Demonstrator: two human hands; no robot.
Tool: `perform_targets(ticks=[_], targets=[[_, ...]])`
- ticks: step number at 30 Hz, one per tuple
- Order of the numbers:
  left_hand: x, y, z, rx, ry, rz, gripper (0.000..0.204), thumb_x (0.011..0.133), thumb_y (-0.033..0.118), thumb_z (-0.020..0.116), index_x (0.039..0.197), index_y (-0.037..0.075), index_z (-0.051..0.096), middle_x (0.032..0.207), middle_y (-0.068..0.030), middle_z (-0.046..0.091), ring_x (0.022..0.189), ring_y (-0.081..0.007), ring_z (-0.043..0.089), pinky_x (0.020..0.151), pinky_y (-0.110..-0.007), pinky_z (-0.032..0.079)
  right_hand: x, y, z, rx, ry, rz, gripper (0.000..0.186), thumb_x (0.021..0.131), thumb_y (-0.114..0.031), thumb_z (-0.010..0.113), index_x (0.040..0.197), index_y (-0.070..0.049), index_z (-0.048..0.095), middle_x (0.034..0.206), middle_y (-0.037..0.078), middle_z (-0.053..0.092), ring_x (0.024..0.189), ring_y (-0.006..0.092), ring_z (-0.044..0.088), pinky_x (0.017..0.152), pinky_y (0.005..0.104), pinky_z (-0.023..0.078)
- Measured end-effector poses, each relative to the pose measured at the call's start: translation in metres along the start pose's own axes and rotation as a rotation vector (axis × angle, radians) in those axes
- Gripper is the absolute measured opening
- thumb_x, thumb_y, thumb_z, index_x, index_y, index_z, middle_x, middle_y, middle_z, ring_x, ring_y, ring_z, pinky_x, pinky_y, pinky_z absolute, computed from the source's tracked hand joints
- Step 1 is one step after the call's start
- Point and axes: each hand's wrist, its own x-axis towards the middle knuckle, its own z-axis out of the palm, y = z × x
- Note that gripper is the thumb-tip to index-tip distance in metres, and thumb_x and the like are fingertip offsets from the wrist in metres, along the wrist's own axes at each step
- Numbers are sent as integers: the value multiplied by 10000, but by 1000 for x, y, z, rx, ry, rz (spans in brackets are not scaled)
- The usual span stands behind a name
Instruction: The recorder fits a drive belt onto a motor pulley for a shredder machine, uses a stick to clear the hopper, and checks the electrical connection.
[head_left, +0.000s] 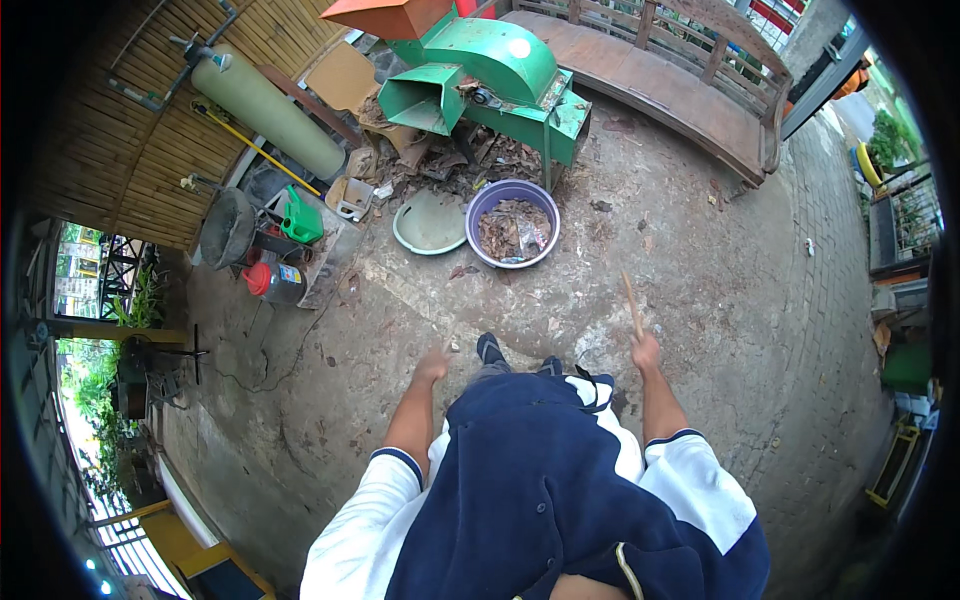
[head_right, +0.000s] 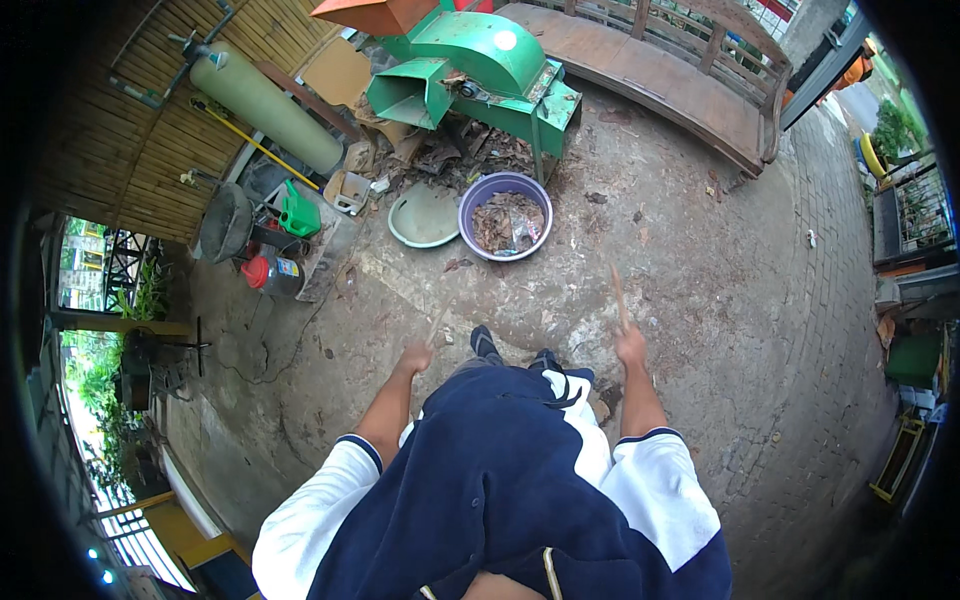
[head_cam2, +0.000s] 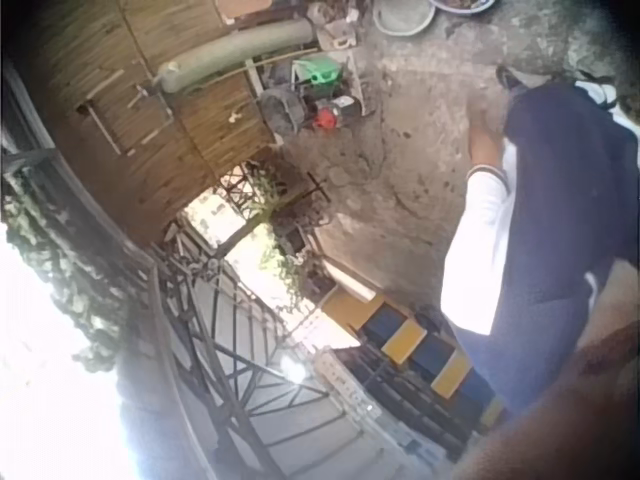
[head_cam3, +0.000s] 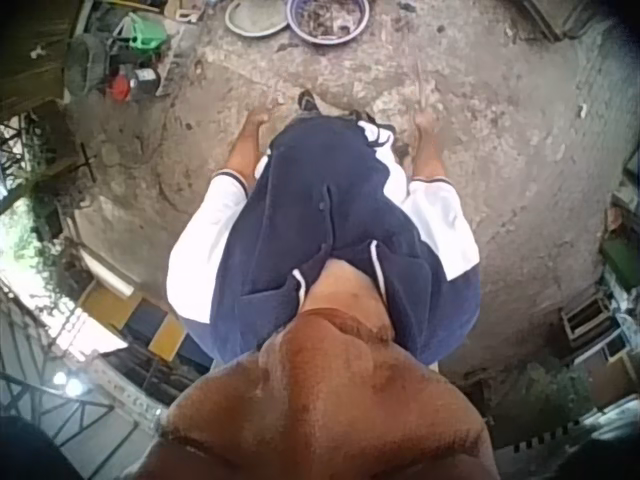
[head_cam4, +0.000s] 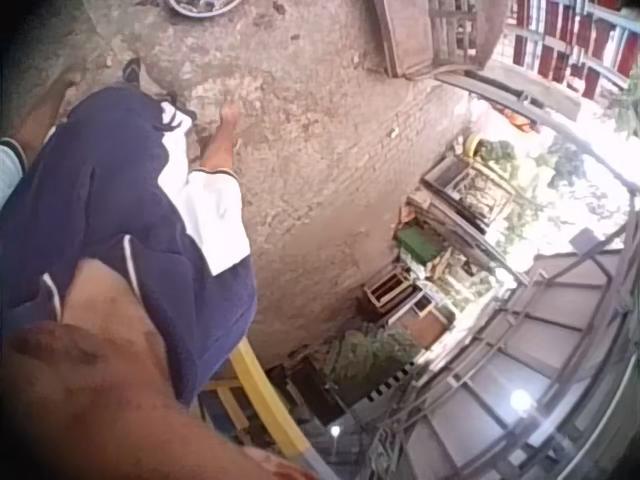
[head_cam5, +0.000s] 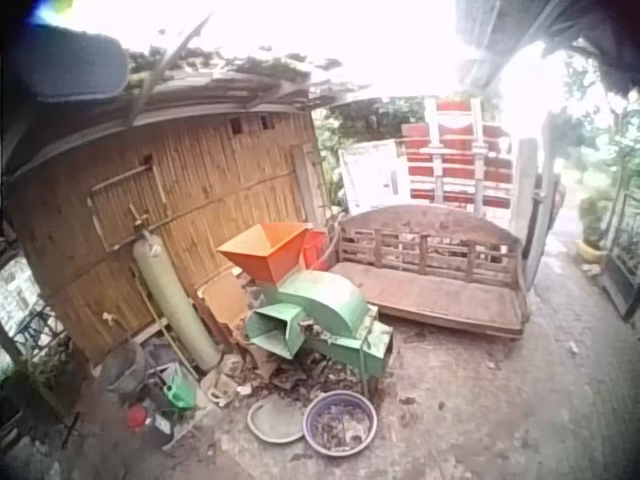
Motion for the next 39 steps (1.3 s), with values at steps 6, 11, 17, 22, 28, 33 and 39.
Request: perform_targets(ticks=[6, 11, 17, 22, 28, 33, 39], targets=[[-112, -79, 19, -298, -69, -482, 409, 947, 205, 577, 1216, -99, 630, 1223, -344, 631, 1153, -414, 652, 904, -465, 554, -43, 230, -2, -43, 52, 465, 404, 894, -261, 701, 1142, 57, 672, 955, 260, 717, 793, 382, 734, 622, 473, 567], [-131, -139, 35, -173, -171, -679, 297, 913, 126, 581, 1065, -94, 710, 1004, -310, 708, 992, -381, 726, 770, -454, 574, -80, 238, -9, -145, -51, 536, 428, 862, -301, 751, 1114, 40, 699, 1046, 266, 719, 1030, 440, 685, 873, 501, 547], [-28, -87, 28, 19, 163, -159, 272, 819, 147, 586, 920, -57, 734, 1020, -300, 695, 967, -399, 713, 801, -470, 555, -16, 136, 8, -54, -56, 265, 506, 877, -371, 726, 1171, 37, 672, 1032, 308, 699, 1036, 462, 673, 874, 514, 532], [27, 77, -69, -272, 183, 70, 334, 979, 277, 571, 1124, -9, 661, 1026, -281, 677, 1006, -435, 658, 848, -502, 506, 26, -25, -7, -109, -70, -105, 460, 927, -341, 697, 1216, 11, 635, 1053, 271, 700, 1038, 468, 658, 864, 524, 513], [88, 239, -198, -660, 487, 467, 284, 1018, 275, 557, 1069, 2, 617, 794, -159, 649, 740, -286, 620, 704, -429, 489, 59, -121, -28, 18, -76, -154, 415, 954, -368, 651, 1183, -23, 622, 1047, 265, 686, 1032, 467, 647, 875, 530, 517], [180, 274, -259, -668, 703, 523, 268, 1038, 280, 543, 1028, 22, 614, 719, -50, 567, 644, -160, 532, 601, -364, 451, 53, -132, -19, -67, 11, -110, 438, 936, -375, 667, 1167, -4, 627, 997, 296, 684, 1015, 479, 652, 862, 529, 528], [263, 312, -301, -680, 692, 417, 297, 1035, 290, 546, 994, 4, 612, 776, -166, 644, 720, -325, 630, 690, -464, 482, 26, -77, -18, -37, 76, 379, 441, 903, -376, 712, 1114, 11, 693, 1064, 277, 703, 1024, 438, 681, 885, 509, 540]])
